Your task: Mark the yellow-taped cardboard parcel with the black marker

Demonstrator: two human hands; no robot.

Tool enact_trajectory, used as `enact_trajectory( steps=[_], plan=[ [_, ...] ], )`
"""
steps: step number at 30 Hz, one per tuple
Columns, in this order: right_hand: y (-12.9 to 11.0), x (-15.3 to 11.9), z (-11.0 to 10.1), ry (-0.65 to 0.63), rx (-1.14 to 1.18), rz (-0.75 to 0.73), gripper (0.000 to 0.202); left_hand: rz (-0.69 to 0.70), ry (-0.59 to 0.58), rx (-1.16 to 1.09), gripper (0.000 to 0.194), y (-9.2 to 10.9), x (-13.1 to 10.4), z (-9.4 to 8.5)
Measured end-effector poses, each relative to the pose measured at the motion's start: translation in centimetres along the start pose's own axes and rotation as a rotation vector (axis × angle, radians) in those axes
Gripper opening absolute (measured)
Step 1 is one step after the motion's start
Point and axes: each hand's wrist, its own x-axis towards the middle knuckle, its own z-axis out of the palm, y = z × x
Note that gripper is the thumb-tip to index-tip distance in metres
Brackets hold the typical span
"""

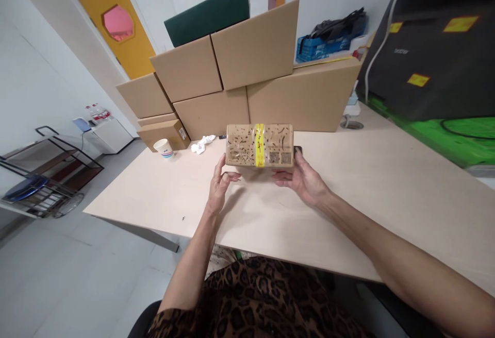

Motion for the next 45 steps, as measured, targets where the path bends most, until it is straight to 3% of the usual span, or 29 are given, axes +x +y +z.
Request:
enact_trajectory(
  steps=[5,12,19,24,29,34,38,41,45],
  plan=[
    [-0.1,-0.4,0.3,0.047,0.007,-0.087,0.070,0.070,0.072,0.101,0.071,0.4,0.0,-0.2],
    [-0.9,-1.1,1.0,0.068,-0.120,-0.259,0.068,0.067,0.117,0.101,0.068,0.7,-0.1,-0.5],
    [-0.8,-1.1,0.7,0.087,-0.286,-0.302,0.063,0.020,0.182,0.136,0.063,1.3,0.0,0.0],
    [-0.3,-0.8,0.4,0.187,-0.371,-0.369,0.059,0.033,0.188,0.230,0.064,1.9,0.1,0.1],
    [0.2,-0.7,0.5,0.035,-0.171,-0.217,0.068,0.077,0.171,0.466,0.065,2.1,0.0,-0.1],
    [0.4,-1.3,1.3,-0.078,-0.126,-0.195,0.079,0.052,0.102,0.267,0.082,2.0,0.0,0.6],
    [0.4,-1.9,1.9,-0.075,-0.114,-0.168,0.084,0.120,0.103,0.270,0.083,2.6,0.7,0.8],
    [0.2,-2.5,2.4,-0.130,-0.066,-0.136,0.080,0.204,0.079,0.409,0.082,3.7,2.1,0.1],
    [0.0,-3.5,3.5,-0.232,-0.004,-0.108,0.063,0.286,0.039,0.757,0.084,6.1,4.4,-0.9]
  ],
)
